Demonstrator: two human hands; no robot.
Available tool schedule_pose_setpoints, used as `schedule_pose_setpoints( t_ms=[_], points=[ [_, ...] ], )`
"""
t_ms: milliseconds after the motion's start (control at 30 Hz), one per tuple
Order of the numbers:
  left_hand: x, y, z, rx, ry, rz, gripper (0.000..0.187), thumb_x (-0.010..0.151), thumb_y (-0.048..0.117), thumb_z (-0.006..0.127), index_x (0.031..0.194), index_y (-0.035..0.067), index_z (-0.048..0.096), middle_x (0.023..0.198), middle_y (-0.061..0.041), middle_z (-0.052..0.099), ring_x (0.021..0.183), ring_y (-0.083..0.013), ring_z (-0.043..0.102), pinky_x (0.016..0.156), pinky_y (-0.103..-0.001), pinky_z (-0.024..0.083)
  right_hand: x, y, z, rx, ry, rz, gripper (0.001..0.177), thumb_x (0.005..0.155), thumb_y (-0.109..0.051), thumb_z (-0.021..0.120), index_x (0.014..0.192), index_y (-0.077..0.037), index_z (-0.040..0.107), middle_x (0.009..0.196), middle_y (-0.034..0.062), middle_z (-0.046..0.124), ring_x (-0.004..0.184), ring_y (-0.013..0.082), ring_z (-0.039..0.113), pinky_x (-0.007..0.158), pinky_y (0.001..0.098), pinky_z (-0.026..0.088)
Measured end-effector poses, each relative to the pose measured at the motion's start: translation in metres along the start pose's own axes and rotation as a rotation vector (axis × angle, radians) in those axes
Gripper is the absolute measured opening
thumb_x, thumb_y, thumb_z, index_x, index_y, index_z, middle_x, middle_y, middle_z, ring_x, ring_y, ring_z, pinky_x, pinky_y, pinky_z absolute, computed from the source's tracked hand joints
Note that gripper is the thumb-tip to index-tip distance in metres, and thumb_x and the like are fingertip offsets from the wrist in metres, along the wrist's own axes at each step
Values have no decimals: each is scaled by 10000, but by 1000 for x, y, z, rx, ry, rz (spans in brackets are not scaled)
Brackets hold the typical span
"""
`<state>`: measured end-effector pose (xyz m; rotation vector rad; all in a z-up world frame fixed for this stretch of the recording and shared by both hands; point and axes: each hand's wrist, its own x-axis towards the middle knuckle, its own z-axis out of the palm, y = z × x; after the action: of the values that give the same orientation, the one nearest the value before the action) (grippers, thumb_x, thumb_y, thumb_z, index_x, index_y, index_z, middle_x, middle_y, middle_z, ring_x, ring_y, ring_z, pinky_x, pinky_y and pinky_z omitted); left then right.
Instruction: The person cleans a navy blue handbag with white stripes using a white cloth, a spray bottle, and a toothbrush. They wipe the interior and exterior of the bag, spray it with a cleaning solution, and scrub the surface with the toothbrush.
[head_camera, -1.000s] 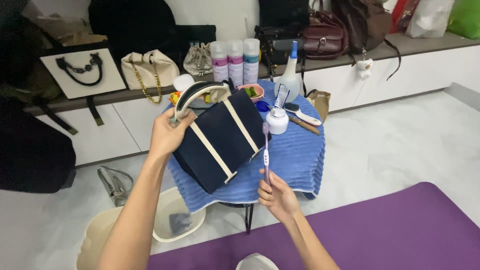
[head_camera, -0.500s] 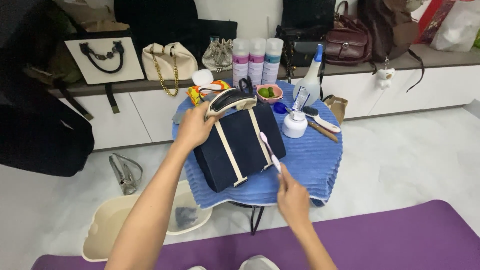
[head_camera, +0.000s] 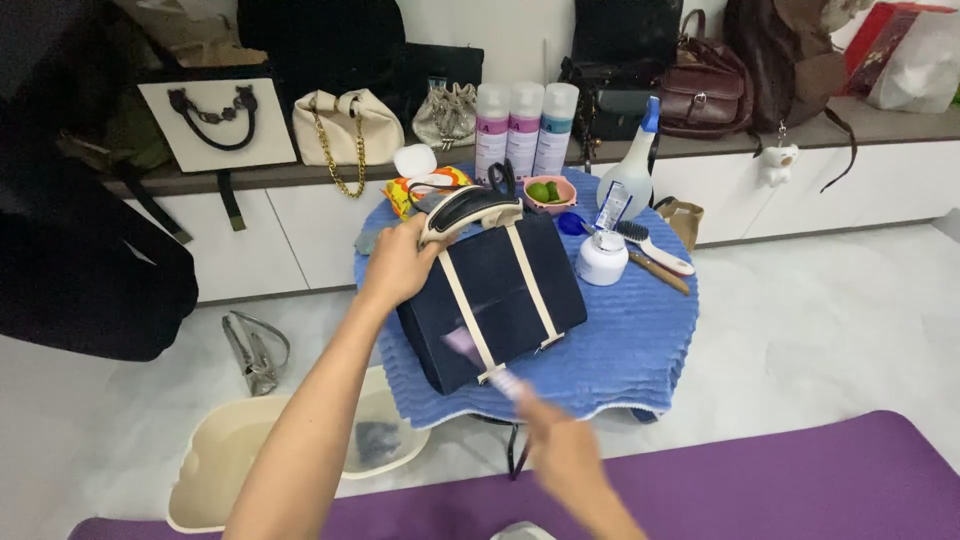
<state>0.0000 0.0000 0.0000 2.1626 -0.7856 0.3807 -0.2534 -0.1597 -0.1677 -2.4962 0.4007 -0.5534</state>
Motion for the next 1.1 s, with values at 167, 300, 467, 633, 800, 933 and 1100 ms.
schedule_pose_setpoints(
  t_ms=[167,300,467,633,800,933,1100],
  points=[
    [1,5,-4,3,-14,10,237,911,247,720,966,18,693,816,-151,757,677,-330,701,650,-445,514,6,-10,-21,-14,114,330,417,997,-273,538,1383,-154,642,905,221,777,616,318,758,618,438,604],
    [-1,6,-6,-21,-17,-23,207,881,238,725,962,48,710,779,-126,751,646,-324,678,647,-444,507,-16,-20,-13,-39,-186,167,480,954,-281,466,1418,-359,563,985,133,766,782,362,742,696,499,555],
    [-4,2,-3,9,-13,10,206,893,240,705,964,47,689,832,-143,755,720,-350,699,682,-467,527,2,-6,-41,-74,112,355,386,1008,-270,520,1351,-169,664,1031,205,770,860,419,757,797,485,579],
    [1,3,-5,-55,-3,-30,290,885,367,732,877,77,727,658,-67,691,559,-248,631,571,-387,496,-16,-13,0,-180,-221,154,509,920,-243,585,1395,-423,574,945,86,759,752,330,743,698,499,554],
    [-1,2,1,-48,-23,-78,418,928,472,648,800,78,702,659,-78,683,587,-267,642,594,-387,512,36,-15,-44,-97,26,185,427,1026,-346,385,1314,-132,617,851,169,755,668,361,730,635,479,568],
    [3,2,-9,-82,-52,-137,466,984,463,591,872,32,730,603,-92,666,514,-236,615,545,-386,490,25,-35,-14,-149,-11,-83,433,903,-253,654,1336,-279,668,716,116,762,492,301,695,498,480,514],
    [3,-9,-7,-188,-78,-125,533,1048,449,543,730,37,663,521,-100,584,542,-215,574,499,-343,438,74,-46,-57,-267,-174,309,422,1030,-396,430,1362,-279,662,1075,209,777,1064,437,724,928,559,563]
  ],
)
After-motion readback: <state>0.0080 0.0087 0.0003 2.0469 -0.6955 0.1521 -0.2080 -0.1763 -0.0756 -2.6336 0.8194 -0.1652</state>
